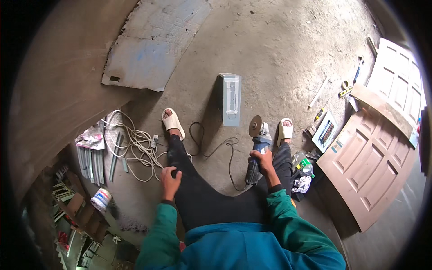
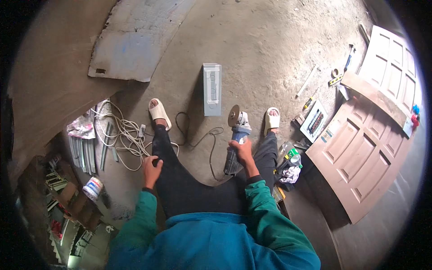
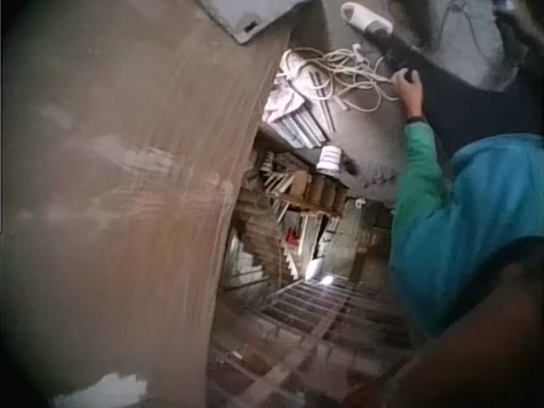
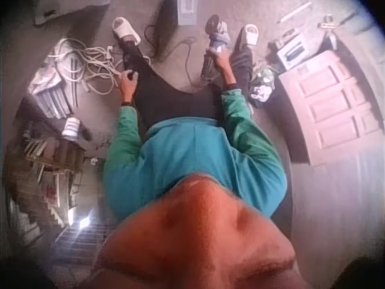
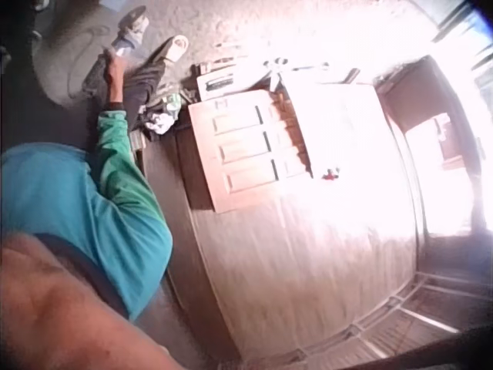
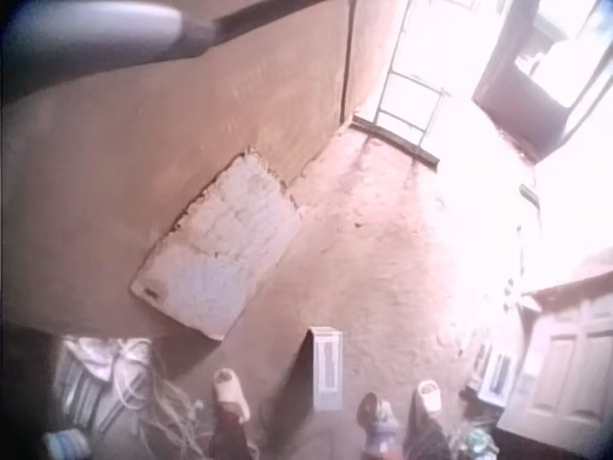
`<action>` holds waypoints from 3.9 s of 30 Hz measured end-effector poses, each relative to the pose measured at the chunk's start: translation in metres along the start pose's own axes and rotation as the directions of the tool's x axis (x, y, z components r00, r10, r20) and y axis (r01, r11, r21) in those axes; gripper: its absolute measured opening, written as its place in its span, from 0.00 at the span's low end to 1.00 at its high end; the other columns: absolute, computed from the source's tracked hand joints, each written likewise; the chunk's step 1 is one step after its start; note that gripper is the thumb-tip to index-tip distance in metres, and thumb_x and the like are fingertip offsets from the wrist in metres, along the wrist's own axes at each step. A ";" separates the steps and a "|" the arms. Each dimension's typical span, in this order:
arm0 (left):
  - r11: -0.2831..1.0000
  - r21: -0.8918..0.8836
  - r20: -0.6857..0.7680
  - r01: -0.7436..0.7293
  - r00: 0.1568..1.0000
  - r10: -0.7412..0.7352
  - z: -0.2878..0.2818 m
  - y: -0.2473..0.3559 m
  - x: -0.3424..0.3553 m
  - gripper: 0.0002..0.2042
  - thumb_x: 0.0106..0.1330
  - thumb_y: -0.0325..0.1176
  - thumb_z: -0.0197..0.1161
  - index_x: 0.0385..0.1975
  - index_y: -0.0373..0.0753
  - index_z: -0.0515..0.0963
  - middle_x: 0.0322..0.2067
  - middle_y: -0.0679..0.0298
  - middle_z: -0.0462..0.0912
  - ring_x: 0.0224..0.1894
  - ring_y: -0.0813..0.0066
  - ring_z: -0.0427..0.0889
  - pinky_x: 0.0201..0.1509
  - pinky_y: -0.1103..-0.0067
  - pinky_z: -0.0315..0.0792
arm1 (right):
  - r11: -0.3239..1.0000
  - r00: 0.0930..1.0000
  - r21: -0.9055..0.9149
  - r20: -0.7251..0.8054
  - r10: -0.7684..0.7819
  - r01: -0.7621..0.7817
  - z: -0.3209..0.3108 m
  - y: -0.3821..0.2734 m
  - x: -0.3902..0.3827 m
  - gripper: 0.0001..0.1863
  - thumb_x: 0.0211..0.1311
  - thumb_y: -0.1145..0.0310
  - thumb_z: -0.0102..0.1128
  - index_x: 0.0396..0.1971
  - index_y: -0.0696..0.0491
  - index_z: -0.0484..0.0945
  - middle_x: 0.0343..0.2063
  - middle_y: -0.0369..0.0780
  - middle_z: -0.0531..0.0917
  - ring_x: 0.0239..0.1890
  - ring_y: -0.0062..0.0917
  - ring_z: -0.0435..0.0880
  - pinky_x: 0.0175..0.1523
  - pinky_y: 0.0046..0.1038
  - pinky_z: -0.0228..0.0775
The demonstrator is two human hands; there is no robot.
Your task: The person uses a grinder to cut along several marked lines on a metal electrical box, turning the box to access different sides.
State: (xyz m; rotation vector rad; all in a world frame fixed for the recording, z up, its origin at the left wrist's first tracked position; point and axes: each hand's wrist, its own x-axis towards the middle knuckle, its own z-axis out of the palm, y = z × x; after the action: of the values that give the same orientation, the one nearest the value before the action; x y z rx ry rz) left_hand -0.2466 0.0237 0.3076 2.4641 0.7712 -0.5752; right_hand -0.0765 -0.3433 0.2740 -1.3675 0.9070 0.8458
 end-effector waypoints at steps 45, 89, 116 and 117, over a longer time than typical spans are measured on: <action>0.708 -0.674 0.107 0.212 0.976 -0.190 0.189 0.133 0.090 0.29 0.55 0.37 0.69 0.55 0.34 0.67 0.42 0.54 0.78 0.47 0.66 0.77 0.48 0.74 0.72 | 0.994 0.988 -0.031 -0.118 -0.104 0.101 -0.016 -0.021 0.029 0.19 0.45 0.74 0.70 0.35 0.60 0.69 0.25 0.38 0.77 0.21 0.24 0.79 0.27 0.26 0.75; 0.913 -0.046 0.454 -0.406 0.806 0.381 0.063 0.077 0.395 0.14 0.56 0.33 0.65 0.40 0.35 0.75 0.47 0.53 0.72 0.54 0.54 0.70 0.57 0.68 0.65 | 0.934 0.975 -0.327 -0.115 -0.191 0.144 -0.036 -0.006 0.038 0.21 0.43 0.66 0.73 0.34 0.60 0.73 0.25 0.36 0.78 0.24 0.19 0.75 0.31 0.23 0.69; 0.814 -0.578 0.376 -0.059 0.866 0.330 0.144 0.159 0.263 0.14 0.58 0.39 0.67 0.33 0.34 0.76 0.23 0.73 0.72 0.26 0.85 0.66 0.30 0.83 0.64 | 0.997 0.990 0.057 -0.134 -0.043 0.051 -0.026 -0.006 0.025 0.21 0.44 0.73 0.68 0.36 0.58 0.67 0.23 0.39 0.77 0.21 0.24 0.80 0.27 0.26 0.75; 0.817 -0.573 0.383 -0.067 0.859 0.339 0.142 0.162 0.263 0.14 0.58 0.39 0.67 0.33 0.34 0.76 0.23 0.73 0.72 0.26 0.85 0.66 0.30 0.83 0.64 | 0.996 0.989 0.069 -0.142 -0.042 0.053 -0.026 -0.010 0.023 0.21 0.44 0.73 0.68 0.36 0.58 0.67 0.23 0.39 0.77 0.21 0.24 0.80 0.27 0.26 0.75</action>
State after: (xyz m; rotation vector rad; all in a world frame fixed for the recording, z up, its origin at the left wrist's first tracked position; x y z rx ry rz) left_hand 0.0162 -0.0655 0.1111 1.7433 0.3784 -0.7159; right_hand -0.0588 -0.3706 0.2574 -1.3929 1.0006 0.6799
